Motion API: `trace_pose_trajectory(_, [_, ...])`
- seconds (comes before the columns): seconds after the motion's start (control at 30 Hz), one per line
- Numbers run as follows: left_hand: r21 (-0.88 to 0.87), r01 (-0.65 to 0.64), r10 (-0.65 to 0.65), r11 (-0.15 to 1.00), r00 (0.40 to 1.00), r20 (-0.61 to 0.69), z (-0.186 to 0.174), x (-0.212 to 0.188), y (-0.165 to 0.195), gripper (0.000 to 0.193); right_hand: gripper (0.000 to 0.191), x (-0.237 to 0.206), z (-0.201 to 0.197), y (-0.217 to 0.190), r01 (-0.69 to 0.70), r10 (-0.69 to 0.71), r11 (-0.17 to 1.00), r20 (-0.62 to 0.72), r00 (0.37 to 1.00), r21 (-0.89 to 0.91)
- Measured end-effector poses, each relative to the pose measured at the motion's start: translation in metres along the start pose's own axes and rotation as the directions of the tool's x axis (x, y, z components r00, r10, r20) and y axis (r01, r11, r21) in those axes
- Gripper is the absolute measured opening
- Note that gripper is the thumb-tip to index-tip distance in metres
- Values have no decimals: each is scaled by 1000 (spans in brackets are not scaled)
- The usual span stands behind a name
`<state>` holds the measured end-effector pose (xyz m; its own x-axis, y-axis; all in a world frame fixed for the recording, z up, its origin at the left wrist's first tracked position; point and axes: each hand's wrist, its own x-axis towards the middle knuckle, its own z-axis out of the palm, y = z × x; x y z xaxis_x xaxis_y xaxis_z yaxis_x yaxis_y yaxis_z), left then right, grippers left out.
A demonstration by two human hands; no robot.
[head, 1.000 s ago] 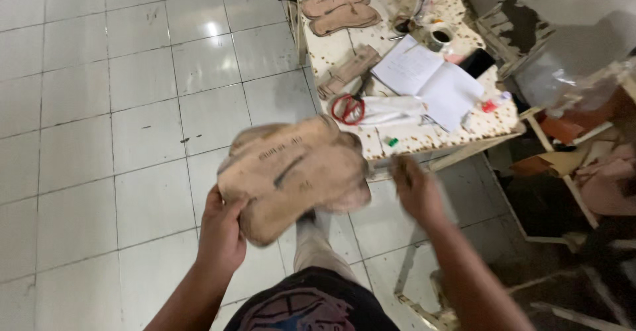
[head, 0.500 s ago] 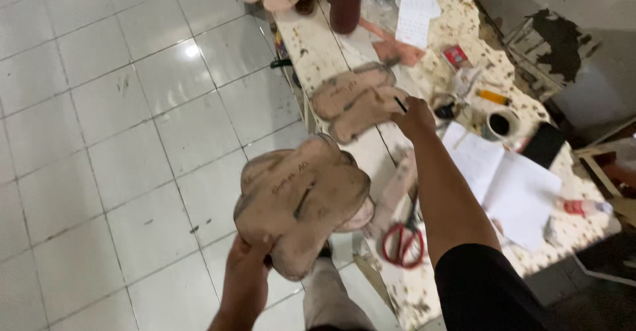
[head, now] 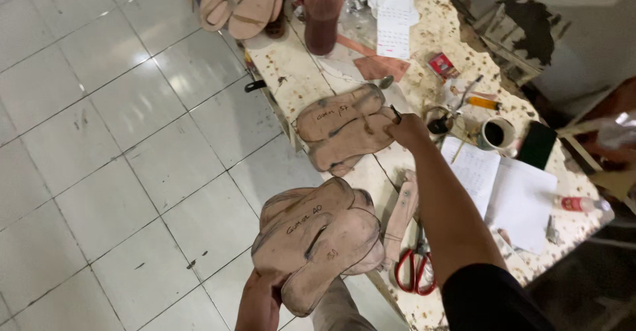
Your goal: The person traces around sandal-shaped pattern pieces with a pen onto a sheet of kraft paper on the work table, repositioning and flipping the pieces to trace different outlines, and stacks finished pieces on a notebook before continuing to trace another pair.
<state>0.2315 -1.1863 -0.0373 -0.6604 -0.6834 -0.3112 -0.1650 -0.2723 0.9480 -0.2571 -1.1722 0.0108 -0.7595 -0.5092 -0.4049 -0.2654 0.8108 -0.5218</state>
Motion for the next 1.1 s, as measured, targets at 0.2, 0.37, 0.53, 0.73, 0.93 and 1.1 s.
trace_pose_trajectory(0.2, [-576, 470, -622, 668, 778, -87, 39, 37, 45, 44, 29, -56, -38, 58, -474, 241, 582, 416, 877, 661])
trace_pose_trajectory(0.37, [-548, 438, -528, 713, 849, -8, 70, 48, 39, 39, 30, -148, -57, 106, -465, 106, 200, 452, 885, 863])
trace_pose_trajectory(0.53, [-235, 551, -543, 801, 833, 105, 121, 59, 30, 36, 25, -278, -52, 164, -123, 249, 108, 93, 964, 987])
trace_pose_trajectory(0.73, [-275, 592, -493, 757, 795, 353, 153, -45, 41, 55, 19, -471, -7, 236, -32, 441, 224, -73, 895, 974])
trace_pose_trajectory(0.93, [23, 638, -480, 770, 555, 680, 159, -210, 30, 44, 28, -681, 63, 274, -170, 597, 373, -95, 797, 912])
trace_pose_trajectory(1.1, [336, 520, -578, 786, 421, 699, 205, -311, 1, 47, 25, -833, 69, 320, -150, 579, 293, -50, 814, 944])
